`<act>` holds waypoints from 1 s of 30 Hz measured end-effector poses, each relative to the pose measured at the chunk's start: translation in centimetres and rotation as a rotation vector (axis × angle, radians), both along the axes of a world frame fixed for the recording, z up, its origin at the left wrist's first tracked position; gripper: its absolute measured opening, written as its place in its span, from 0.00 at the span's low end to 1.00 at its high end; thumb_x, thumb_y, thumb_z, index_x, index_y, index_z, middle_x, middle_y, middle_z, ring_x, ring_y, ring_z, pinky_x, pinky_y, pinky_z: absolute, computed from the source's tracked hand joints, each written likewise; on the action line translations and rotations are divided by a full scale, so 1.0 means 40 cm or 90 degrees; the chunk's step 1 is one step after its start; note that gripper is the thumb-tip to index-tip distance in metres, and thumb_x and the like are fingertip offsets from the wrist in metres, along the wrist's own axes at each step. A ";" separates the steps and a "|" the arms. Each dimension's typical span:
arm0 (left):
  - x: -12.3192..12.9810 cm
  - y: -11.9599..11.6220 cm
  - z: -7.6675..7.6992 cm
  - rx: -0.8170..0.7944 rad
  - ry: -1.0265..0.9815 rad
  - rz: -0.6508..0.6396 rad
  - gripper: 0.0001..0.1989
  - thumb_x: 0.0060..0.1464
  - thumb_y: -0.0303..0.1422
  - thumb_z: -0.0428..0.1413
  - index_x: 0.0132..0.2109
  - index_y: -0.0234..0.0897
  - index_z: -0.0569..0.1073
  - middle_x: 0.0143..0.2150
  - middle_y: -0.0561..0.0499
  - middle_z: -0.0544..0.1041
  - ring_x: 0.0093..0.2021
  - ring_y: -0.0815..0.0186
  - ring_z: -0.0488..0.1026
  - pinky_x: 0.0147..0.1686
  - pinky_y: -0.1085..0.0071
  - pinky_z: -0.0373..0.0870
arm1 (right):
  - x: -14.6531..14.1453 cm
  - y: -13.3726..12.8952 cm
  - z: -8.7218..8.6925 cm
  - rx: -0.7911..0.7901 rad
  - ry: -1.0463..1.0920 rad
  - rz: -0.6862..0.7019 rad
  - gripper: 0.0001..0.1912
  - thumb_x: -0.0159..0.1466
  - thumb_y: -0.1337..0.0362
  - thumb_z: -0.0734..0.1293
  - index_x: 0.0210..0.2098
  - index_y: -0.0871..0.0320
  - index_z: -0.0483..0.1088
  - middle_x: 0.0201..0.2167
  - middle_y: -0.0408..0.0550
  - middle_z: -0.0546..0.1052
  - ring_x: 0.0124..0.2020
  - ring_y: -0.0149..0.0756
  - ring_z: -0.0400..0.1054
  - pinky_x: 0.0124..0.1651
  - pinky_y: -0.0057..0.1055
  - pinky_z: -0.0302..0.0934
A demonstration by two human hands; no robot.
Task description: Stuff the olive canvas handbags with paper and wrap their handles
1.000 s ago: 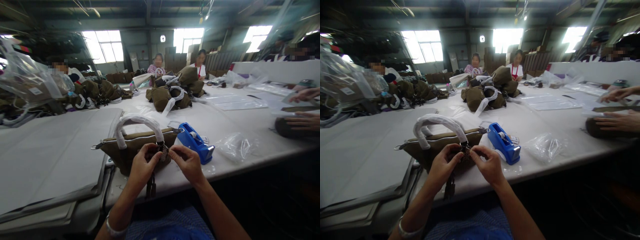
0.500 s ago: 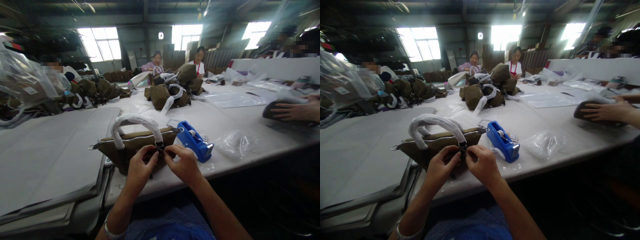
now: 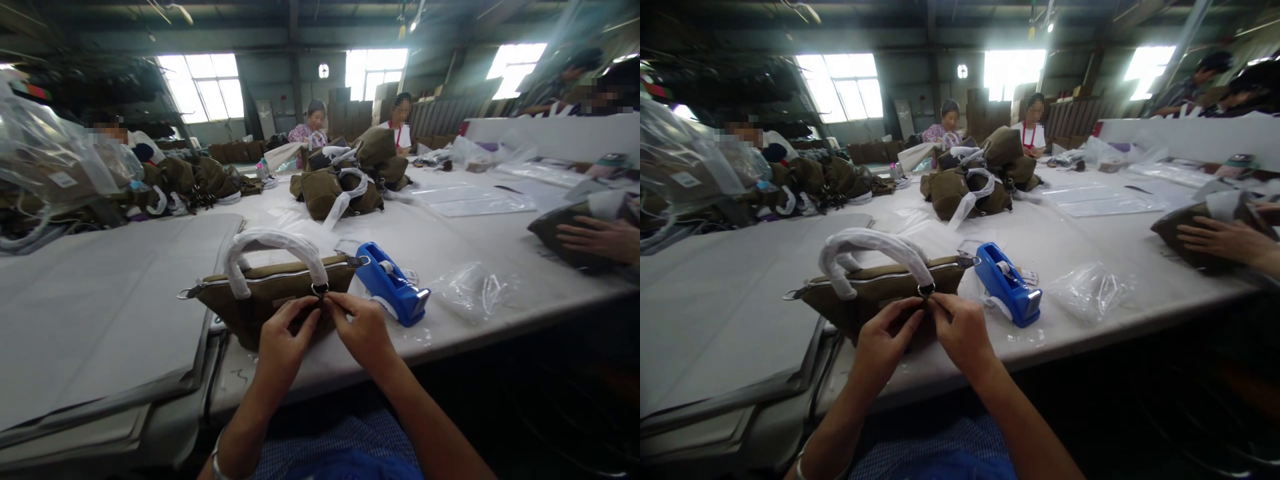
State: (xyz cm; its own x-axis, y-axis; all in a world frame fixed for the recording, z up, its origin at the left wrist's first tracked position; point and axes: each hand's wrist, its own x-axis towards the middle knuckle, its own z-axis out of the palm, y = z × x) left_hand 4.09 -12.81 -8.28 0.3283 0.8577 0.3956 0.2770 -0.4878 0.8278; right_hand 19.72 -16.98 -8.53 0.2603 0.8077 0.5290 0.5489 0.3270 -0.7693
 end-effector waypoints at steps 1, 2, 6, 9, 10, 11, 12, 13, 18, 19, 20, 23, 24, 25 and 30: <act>-0.002 -0.002 -0.002 0.017 0.006 -0.005 0.09 0.62 0.33 0.59 0.48 0.44 0.80 0.48 0.52 0.82 0.49 0.63 0.79 0.55 0.68 0.72 | -0.002 -0.002 -0.004 -0.007 0.026 0.004 0.09 0.69 0.66 0.66 0.44 0.57 0.80 0.41 0.48 0.84 0.42 0.39 0.79 0.46 0.31 0.70; -0.004 -0.003 -0.004 0.028 0.011 -0.013 0.09 0.63 0.32 0.58 0.48 0.44 0.80 0.48 0.52 0.82 0.50 0.64 0.78 0.55 0.69 0.72 | -0.005 -0.004 -0.007 -0.016 0.044 0.004 0.09 0.69 0.64 0.67 0.45 0.57 0.79 0.42 0.48 0.84 0.43 0.39 0.79 0.47 0.31 0.70; -0.012 0.008 -0.004 0.009 -0.012 -0.019 0.11 0.64 0.32 0.57 0.51 0.44 0.79 0.47 0.52 0.82 0.42 0.66 0.81 0.46 0.71 0.77 | -0.010 -0.007 -0.011 -0.041 0.043 -0.009 0.10 0.66 0.63 0.70 0.46 0.58 0.78 0.42 0.49 0.83 0.42 0.40 0.78 0.48 0.33 0.71; -0.007 0.030 0.009 0.042 -0.016 0.022 0.12 0.63 0.32 0.59 0.53 0.42 0.78 0.48 0.50 0.81 0.41 0.65 0.81 0.44 0.71 0.77 | -0.011 -0.004 -0.008 -0.033 0.013 -0.004 0.10 0.66 0.65 0.69 0.47 0.58 0.77 0.42 0.48 0.82 0.42 0.40 0.78 0.48 0.33 0.71; -0.004 0.038 0.015 0.076 -0.001 0.026 0.11 0.62 0.32 0.60 0.52 0.42 0.79 0.48 0.50 0.81 0.43 0.64 0.80 0.46 0.70 0.77 | -0.010 -0.003 -0.007 -0.027 0.003 -0.004 0.10 0.66 0.65 0.69 0.47 0.58 0.77 0.42 0.48 0.82 0.42 0.40 0.78 0.48 0.33 0.71; 0.001 0.045 0.021 0.112 0.018 0.022 0.10 0.62 0.30 0.60 0.50 0.41 0.80 0.47 0.50 0.81 0.45 0.64 0.80 0.49 0.70 0.75 | -0.009 -0.002 -0.007 -0.021 -0.008 -0.004 0.10 0.66 0.65 0.70 0.46 0.58 0.77 0.42 0.48 0.82 0.43 0.39 0.78 0.48 0.33 0.70; 0.005 0.050 0.027 0.142 0.035 0.013 0.09 0.61 0.29 0.60 0.48 0.41 0.80 0.46 0.50 0.81 0.46 0.63 0.79 0.50 0.70 0.74 | -0.007 -0.002 -0.008 -0.015 -0.016 -0.004 0.10 0.66 0.66 0.70 0.46 0.57 0.77 0.42 0.48 0.82 0.42 0.39 0.78 0.48 0.33 0.71; 0.009 0.054 0.032 0.164 0.044 0.004 0.07 0.61 0.29 0.60 0.46 0.41 0.81 0.45 0.50 0.81 0.46 0.64 0.79 0.50 0.70 0.74 | -0.004 -0.003 -0.009 -0.010 -0.021 -0.003 0.09 0.65 0.66 0.70 0.46 0.57 0.77 0.42 0.47 0.82 0.42 0.39 0.78 0.48 0.33 0.71; 0.002 0.045 0.042 0.181 0.032 0.008 0.04 0.62 0.29 0.60 0.41 0.41 0.80 0.41 0.52 0.80 0.42 0.65 0.78 0.44 0.71 0.74 | 0.021 -0.020 -0.023 0.053 0.000 -0.036 0.09 0.67 0.67 0.69 0.46 0.53 0.79 0.43 0.44 0.84 0.42 0.37 0.79 0.49 0.29 0.71; -0.005 0.039 0.043 0.162 0.012 0.016 0.03 0.62 0.30 0.60 0.41 0.41 0.79 0.41 0.52 0.79 0.42 0.65 0.78 0.42 0.72 0.75 | 0.029 -0.024 -0.026 0.067 0.014 -0.056 0.10 0.69 0.67 0.68 0.47 0.52 0.79 0.42 0.43 0.84 0.42 0.36 0.80 0.49 0.28 0.72; -0.013 0.034 0.042 0.136 -0.015 0.022 0.03 0.62 0.30 0.60 0.41 0.41 0.79 0.41 0.52 0.78 0.41 0.65 0.77 0.40 0.73 0.75 | 0.037 -0.027 -0.029 0.078 0.030 -0.078 0.11 0.69 0.67 0.67 0.48 0.51 0.79 0.41 0.42 0.84 0.40 0.35 0.80 0.48 0.28 0.72; -0.032 0.020 0.039 0.054 -0.084 0.021 0.02 0.62 0.33 0.60 0.41 0.42 0.78 0.42 0.52 0.75 0.40 0.66 0.76 0.36 0.74 0.76 | 0.061 -0.030 -0.039 0.080 0.033 -0.125 0.11 0.69 0.66 0.68 0.50 0.50 0.79 0.39 0.42 0.84 0.38 0.36 0.81 0.46 0.29 0.73; -0.035 0.017 0.038 0.036 -0.097 0.014 0.02 0.62 0.33 0.61 0.41 0.42 0.77 0.42 0.52 0.75 0.40 0.67 0.75 0.35 0.74 0.76 | 0.068 -0.031 -0.043 0.076 0.010 -0.125 0.11 0.69 0.66 0.69 0.49 0.50 0.79 0.40 0.43 0.84 0.39 0.37 0.81 0.47 0.30 0.73; -0.037 0.015 0.036 0.022 -0.108 0.004 0.02 0.62 0.34 0.60 0.40 0.42 0.77 0.44 0.52 0.75 0.41 0.67 0.75 0.35 0.74 0.76 | 0.074 -0.032 -0.046 0.072 -0.019 -0.119 0.10 0.68 0.65 0.69 0.48 0.51 0.80 0.41 0.44 0.84 0.40 0.38 0.81 0.47 0.31 0.73; -0.028 0.007 0.040 -0.087 -0.214 -0.048 0.05 0.65 0.36 0.57 0.43 0.40 0.73 0.50 0.49 0.79 0.50 0.64 0.78 0.45 0.71 0.77 | 0.098 -0.063 -0.047 0.016 -0.069 -0.123 0.07 0.67 0.64 0.69 0.42 0.54 0.81 0.39 0.47 0.84 0.31 0.37 0.78 0.38 0.31 0.73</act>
